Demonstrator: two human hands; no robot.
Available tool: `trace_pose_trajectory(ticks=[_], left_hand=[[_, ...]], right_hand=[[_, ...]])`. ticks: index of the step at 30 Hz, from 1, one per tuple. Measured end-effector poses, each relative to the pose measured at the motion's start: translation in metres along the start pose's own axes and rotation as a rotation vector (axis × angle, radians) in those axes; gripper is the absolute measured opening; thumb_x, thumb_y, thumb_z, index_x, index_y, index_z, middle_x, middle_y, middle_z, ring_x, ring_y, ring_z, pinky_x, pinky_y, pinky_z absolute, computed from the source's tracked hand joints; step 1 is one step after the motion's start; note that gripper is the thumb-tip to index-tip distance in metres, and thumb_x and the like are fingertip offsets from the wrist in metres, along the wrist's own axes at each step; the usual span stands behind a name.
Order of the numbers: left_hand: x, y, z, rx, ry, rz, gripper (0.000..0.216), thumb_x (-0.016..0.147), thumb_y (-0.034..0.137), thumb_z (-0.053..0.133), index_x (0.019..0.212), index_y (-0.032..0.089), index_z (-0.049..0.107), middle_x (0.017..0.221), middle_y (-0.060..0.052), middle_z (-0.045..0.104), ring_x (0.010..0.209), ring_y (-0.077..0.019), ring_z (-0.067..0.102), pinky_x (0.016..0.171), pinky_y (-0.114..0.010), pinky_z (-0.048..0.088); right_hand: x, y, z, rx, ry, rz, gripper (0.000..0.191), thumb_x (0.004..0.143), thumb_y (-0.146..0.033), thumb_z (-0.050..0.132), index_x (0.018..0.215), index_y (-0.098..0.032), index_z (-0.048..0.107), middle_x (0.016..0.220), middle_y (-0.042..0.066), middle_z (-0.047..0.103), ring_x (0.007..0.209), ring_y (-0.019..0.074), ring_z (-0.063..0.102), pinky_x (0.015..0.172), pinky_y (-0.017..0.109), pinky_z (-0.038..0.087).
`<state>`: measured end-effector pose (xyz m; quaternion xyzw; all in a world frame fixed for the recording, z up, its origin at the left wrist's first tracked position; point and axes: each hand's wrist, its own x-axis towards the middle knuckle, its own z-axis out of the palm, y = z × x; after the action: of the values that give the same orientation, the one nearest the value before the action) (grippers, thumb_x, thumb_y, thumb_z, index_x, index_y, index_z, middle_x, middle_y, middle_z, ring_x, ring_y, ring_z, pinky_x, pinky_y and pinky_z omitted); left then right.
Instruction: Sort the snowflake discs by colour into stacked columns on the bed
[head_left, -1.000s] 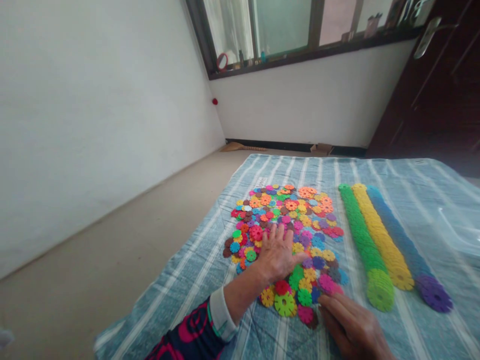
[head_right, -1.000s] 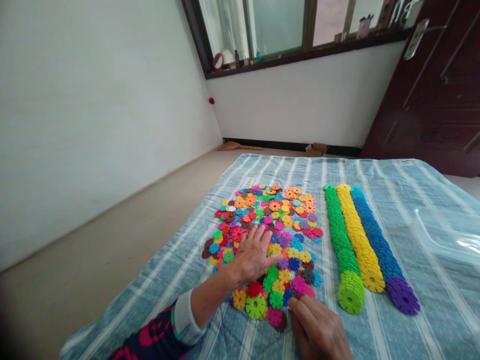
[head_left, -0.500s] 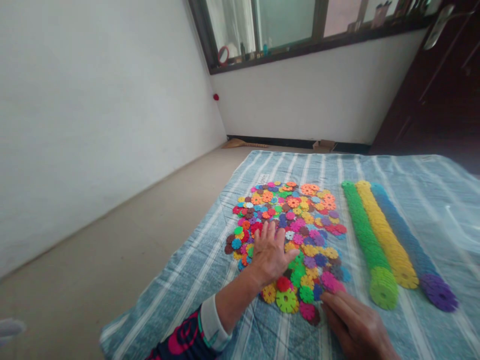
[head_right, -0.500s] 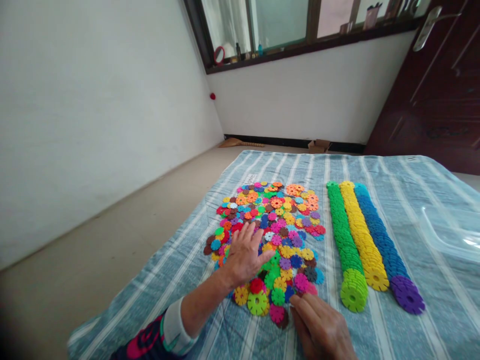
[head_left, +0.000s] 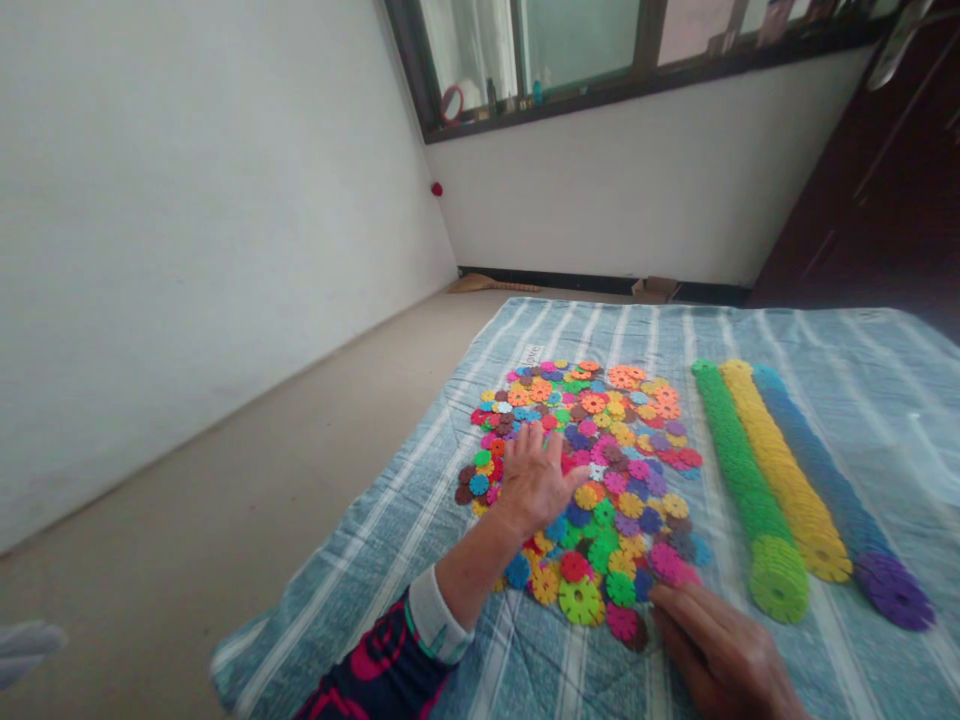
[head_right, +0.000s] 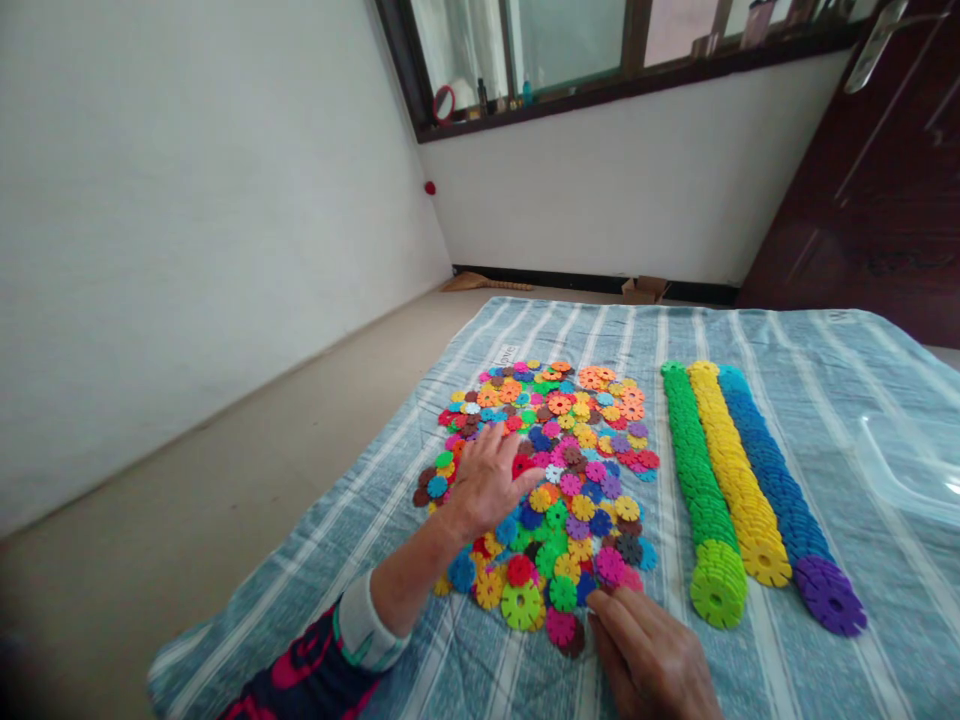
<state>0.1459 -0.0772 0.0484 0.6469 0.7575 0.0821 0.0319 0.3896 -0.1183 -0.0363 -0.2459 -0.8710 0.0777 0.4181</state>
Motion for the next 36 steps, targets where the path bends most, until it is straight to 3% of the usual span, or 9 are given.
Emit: trace_pose_trajectory(ticks=[2, 4, 9, 16, 21, 23, 27, 31, 36], left_hand=[[0.01, -0.008, -0.001, 0.044, -0.005, -0.134, 0.068, 0.086, 0.063, 0.045, 0.133, 0.014, 0.048, 0.14, -0.022, 0.047, 0.135, -0.0394, 0.037, 0.107, -0.057, 0.032], [0.019, -0.008, 0.001, 0.05, -0.051, -0.144, 0.07, 0.086, 0.065, 0.044, 0.134, 0.013, 0.047, 0.141, -0.022, 0.046, 0.135, -0.0398, 0.036, 0.107, -0.057, 0.032], [0.027, 0.011, 0.013, -0.034, -0.155, 0.086, 0.069, 0.087, 0.065, 0.043, 0.135, 0.016, 0.044, 0.152, -0.019, 0.033, 0.143, -0.0354, 0.024, 0.113, -0.057, 0.025], [0.009, 0.021, 0.021, -0.112, -0.102, 0.268, 0.064, 0.086, 0.059, 0.052, 0.131, 0.014, 0.049, 0.151, -0.019, 0.035, 0.142, -0.0336, 0.028, 0.113, -0.054, 0.03], [0.015, -0.013, 0.003, -0.101, 0.017, 0.243, 0.025, 0.089, 0.028, 0.053, 0.109, 0.016, 0.062, 0.116, -0.011, 0.064, 0.113, -0.0222, 0.057, 0.101, -0.036, 0.044], [0.022, -0.037, -0.009, -0.011, 0.008, 0.126, 0.024, 0.088, 0.016, 0.047, 0.103, 0.017, 0.065, 0.1, -0.009, 0.067, 0.1, -0.0206, 0.061, 0.093, -0.033, 0.048], [0.029, -0.075, -0.026, 0.108, -0.075, 0.043, 0.029, 0.077, 0.012, 0.055, 0.102, 0.02, 0.069, 0.101, -0.008, 0.065, 0.102, -0.0223, 0.059, 0.092, -0.031, 0.047], [0.029, -0.082, -0.028, 0.144, -0.148, 0.091, 0.031, 0.073, 0.012, 0.057, 0.099, 0.02, 0.071, 0.099, -0.008, 0.064, 0.098, -0.0227, 0.06, 0.088, -0.031, 0.047], [0.036, -0.082, -0.02, 0.095, -0.117, 0.037, 0.031, 0.071, 0.015, 0.06, 0.1, 0.018, 0.071, 0.094, -0.007, 0.066, 0.091, -0.0211, 0.061, 0.079, -0.028, 0.047]], right_hand=[[-0.004, -0.001, 0.002, -0.001, 0.004, 0.037, 0.017, 0.095, -0.022, 0.049, 0.103, -0.018, 0.064, 0.087, 0.008, 0.072, 0.073, 0.0164, 0.07, 0.064, 0.023, 0.056], [-0.007, -0.001, 0.004, -0.004, -0.001, 0.045, 0.017, 0.095, -0.023, 0.049, 0.103, -0.019, 0.064, 0.089, 0.008, 0.072, 0.075, 0.0166, 0.071, 0.065, 0.023, 0.056], [-0.01, 0.001, 0.003, -0.011, -0.025, 0.037, 0.017, 0.095, -0.024, 0.05, 0.105, -0.018, 0.063, 0.089, 0.008, 0.072, 0.076, 0.0161, 0.071, 0.066, 0.023, 0.056], [-0.01, 0.004, 0.004, -0.025, 0.007, -0.008, 0.018, 0.095, -0.025, 0.05, 0.102, -0.018, 0.065, 0.087, 0.007, 0.073, 0.073, 0.0151, 0.071, 0.065, 0.021, 0.056], [-0.007, 0.003, 0.0, -0.004, -0.01, 0.023, 0.017, 0.094, -0.025, 0.052, 0.101, -0.018, 0.066, 0.087, 0.007, 0.073, 0.074, 0.0155, 0.071, 0.066, 0.021, 0.057], [-0.005, 0.003, -0.002, 0.002, -0.02, -0.007, 0.017, 0.093, -0.024, 0.053, 0.102, -0.018, 0.066, 0.085, 0.007, 0.073, 0.072, 0.0153, 0.071, 0.065, 0.02, 0.057], [-0.001, 0.004, -0.003, -0.007, -0.053, -0.011, 0.017, 0.092, -0.02, 0.052, 0.104, -0.017, 0.064, 0.084, 0.007, 0.073, 0.07, 0.0159, 0.071, 0.063, 0.021, 0.057], [0.003, 0.002, -0.005, -0.019, -0.045, -0.042, 0.017, 0.092, -0.02, 0.053, 0.104, -0.017, 0.063, 0.083, 0.007, 0.072, 0.068, 0.0155, 0.071, 0.06, 0.02, 0.057], [0.009, -0.003, -0.007, -0.025, -0.012, -0.028, 0.015, 0.093, -0.019, 0.051, 0.1, -0.016, 0.064, 0.08, 0.007, 0.071, 0.065, 0.0149, 0.07, 0.059, 0.021, 0.056]])
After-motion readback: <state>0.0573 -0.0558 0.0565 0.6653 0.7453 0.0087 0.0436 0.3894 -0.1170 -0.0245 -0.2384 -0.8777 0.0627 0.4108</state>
